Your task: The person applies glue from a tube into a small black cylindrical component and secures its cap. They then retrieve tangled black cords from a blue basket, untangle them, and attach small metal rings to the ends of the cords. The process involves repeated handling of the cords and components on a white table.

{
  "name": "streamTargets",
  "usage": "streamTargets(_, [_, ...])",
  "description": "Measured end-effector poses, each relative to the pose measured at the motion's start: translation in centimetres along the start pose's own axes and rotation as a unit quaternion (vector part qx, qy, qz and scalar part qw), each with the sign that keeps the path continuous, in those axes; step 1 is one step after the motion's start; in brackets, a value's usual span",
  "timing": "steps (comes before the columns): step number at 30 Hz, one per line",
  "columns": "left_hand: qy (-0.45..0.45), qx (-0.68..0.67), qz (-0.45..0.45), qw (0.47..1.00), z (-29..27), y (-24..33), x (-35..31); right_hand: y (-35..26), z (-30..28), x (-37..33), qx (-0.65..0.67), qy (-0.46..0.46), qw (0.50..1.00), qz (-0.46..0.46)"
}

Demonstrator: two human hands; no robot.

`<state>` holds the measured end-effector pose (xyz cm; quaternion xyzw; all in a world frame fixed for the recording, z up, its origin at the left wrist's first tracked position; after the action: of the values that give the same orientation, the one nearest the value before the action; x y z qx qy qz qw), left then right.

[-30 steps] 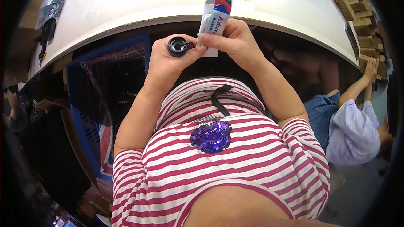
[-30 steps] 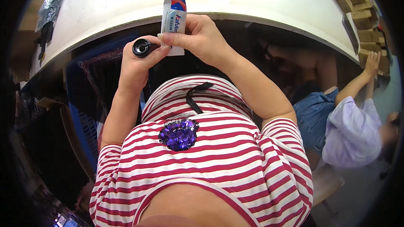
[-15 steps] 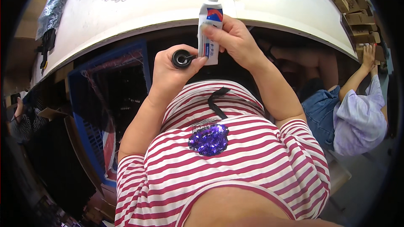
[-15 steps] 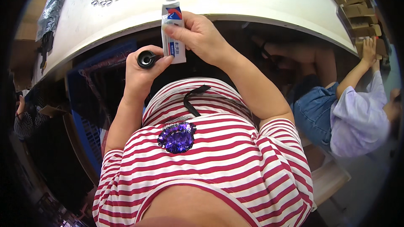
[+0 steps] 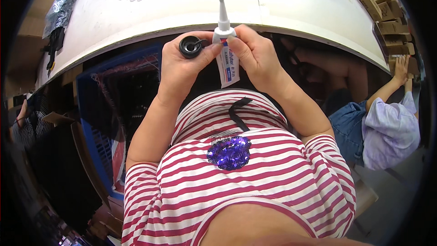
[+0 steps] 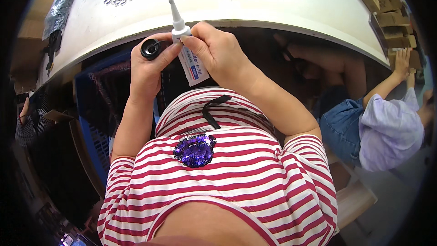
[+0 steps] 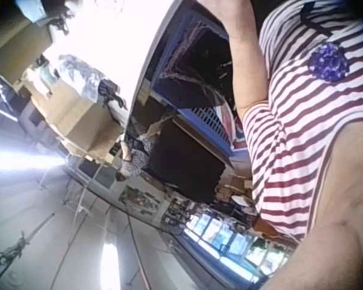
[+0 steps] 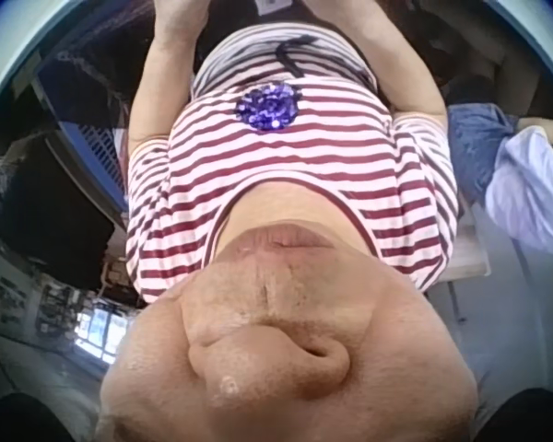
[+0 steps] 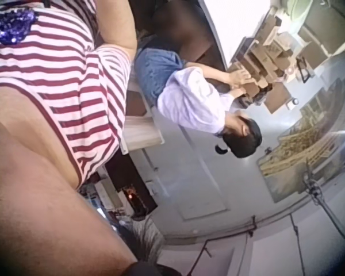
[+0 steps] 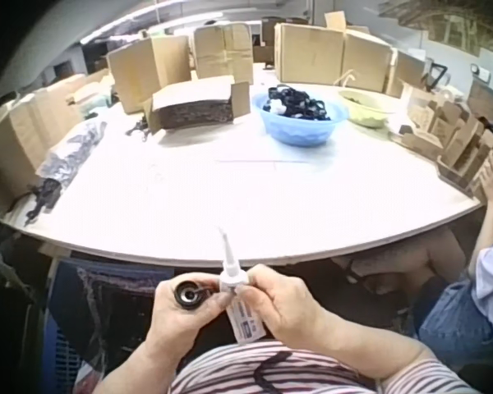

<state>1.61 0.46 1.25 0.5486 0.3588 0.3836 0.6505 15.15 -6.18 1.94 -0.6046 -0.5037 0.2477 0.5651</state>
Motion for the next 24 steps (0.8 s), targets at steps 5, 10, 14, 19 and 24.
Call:
streamTargets(5, [0.011, -0.030, -0.014, 0.999, 0.2, -0.2, 0.0, 0.8, 0.0, 0.3, -0.033, -0.012, 0.996, -0.082])
streamTargets(10, [-0.010, 0.012, -0.013, 1.000, -0.1, -0.1, 0.1, 0.2, 0.2, 0.4, -0.127, 0.038, 0.977, -0.167])
streamTargets(14, [-0.029, 0.026, -0.023, 0.999, 0.1, 0.0, 0.2, 1.2, 0.7, 0.0, -0.102, 0.045, 0.981, -0.157])
streamTargets(19, [-0.036, 0.027, -0.037, 0.998, 0.0, -0.6, 0.2, 1.3, 0.6, -0.2, -0.067, 0.035, 0.984, -0.164])
streamTargets(24, [-0.035, 0.008, -0.031, 0.999, 0.0, -1.0, 0.2, 1.4, 0.6, -0.1, -0.072, 0.035, 0.980, -0.184])
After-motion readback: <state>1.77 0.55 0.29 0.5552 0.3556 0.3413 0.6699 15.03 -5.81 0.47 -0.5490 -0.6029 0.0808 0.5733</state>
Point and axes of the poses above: each hand's wrist, its own x-axis towards the middle knuckle, its own z-axis out of the palm, y = z × x, the point moved 3 cm from there along x, towards the middle knuckle, and after that the axes turned 12 degrees about y, right-handed, at the moved point
